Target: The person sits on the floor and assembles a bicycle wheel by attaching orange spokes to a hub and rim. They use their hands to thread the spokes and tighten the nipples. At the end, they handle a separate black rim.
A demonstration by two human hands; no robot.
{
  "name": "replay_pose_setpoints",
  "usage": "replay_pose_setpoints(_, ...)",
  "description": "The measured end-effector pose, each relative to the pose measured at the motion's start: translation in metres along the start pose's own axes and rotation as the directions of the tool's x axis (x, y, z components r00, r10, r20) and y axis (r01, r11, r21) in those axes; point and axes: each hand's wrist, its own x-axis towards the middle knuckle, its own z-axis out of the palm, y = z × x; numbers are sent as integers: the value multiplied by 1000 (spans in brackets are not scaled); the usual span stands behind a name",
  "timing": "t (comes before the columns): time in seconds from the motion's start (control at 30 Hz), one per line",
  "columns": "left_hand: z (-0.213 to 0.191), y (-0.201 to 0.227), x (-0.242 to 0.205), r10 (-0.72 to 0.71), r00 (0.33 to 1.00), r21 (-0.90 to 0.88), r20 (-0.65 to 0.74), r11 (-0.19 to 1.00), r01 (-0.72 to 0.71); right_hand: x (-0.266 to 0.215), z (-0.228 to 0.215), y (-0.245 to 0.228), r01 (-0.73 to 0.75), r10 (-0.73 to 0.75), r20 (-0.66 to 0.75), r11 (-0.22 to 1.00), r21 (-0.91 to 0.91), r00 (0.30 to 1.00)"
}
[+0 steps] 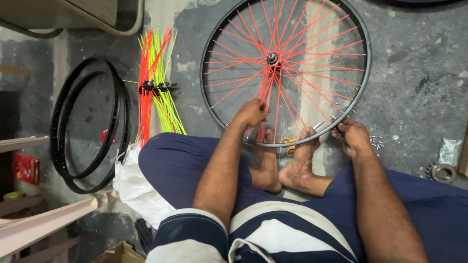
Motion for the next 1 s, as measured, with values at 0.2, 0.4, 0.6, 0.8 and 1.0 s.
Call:
replay_pose_setpoints(0.2,6,37,-8,-149,832,54,-534,976,209,-1,5,-1,34,-35,-6,999,-34,999)
replay_pose_setpoints(0.4,44,50,62,-206,803,-282,-559,958,49,6,-1,4,28,-29,-11,998,-50,1000)
replay_pose_setpoints(0.6,75,61,132,-427,803,-857,-415,481,-187,16,-4,11,44,-44,1,996,-73,999)
replay_pose_setpoints(0.8,101,72,103,-208,932,-941,-297,-99,-322,11,1,3,15,-16,-15,998,-64,1000)
replay_pose_setpoints(1.0,65,60,14,-213,885,-314,-413,946,81,10,-2,7,44,-44,8,997,-58,999)
